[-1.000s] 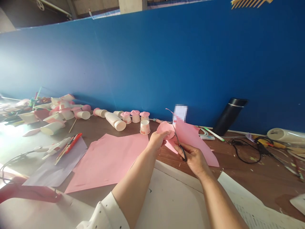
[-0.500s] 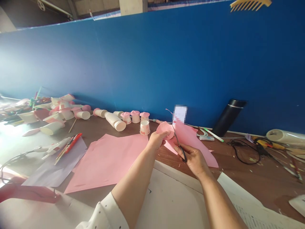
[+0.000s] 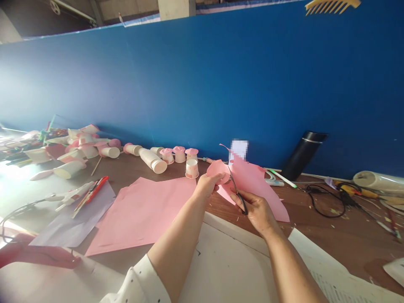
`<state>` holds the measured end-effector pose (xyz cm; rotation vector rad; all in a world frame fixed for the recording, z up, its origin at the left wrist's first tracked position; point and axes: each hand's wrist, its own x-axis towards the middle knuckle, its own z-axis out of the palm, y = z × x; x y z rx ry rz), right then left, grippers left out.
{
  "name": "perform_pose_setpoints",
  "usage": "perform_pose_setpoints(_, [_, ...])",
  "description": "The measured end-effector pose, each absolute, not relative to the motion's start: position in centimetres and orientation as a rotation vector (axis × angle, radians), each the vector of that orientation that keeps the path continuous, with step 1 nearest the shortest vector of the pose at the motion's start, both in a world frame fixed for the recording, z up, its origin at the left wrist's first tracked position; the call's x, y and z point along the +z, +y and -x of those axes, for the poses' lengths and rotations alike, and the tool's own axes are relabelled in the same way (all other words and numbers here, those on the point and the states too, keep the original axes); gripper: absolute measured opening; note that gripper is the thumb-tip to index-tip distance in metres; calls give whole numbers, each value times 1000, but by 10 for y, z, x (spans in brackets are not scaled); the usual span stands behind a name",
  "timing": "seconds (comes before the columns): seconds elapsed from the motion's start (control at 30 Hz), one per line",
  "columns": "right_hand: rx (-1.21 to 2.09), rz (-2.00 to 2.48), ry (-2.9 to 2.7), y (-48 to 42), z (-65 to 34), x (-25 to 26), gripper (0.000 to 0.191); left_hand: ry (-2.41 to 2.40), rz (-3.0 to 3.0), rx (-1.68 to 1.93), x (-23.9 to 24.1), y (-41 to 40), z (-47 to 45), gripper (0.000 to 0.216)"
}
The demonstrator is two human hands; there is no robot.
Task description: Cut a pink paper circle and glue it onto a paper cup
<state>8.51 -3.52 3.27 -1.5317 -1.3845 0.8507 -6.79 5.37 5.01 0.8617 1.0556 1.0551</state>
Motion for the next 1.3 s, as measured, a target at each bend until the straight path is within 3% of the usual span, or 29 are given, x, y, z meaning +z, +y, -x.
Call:
perform_pose_setpoints(0.4, [841,1519,-1406,-35,-85,31,25,1048,-860,1073,49,56,67,31])
perform_pose_setpoints(0.9, [824,1556,-1427,-34,-83,30,37,1032,-754,1063,39,62,64,47])
perform_pose_setpoints(1.3, [777,1540,-1393,-31,-86,21,37,1095,-907,1030,47,53,63,31])
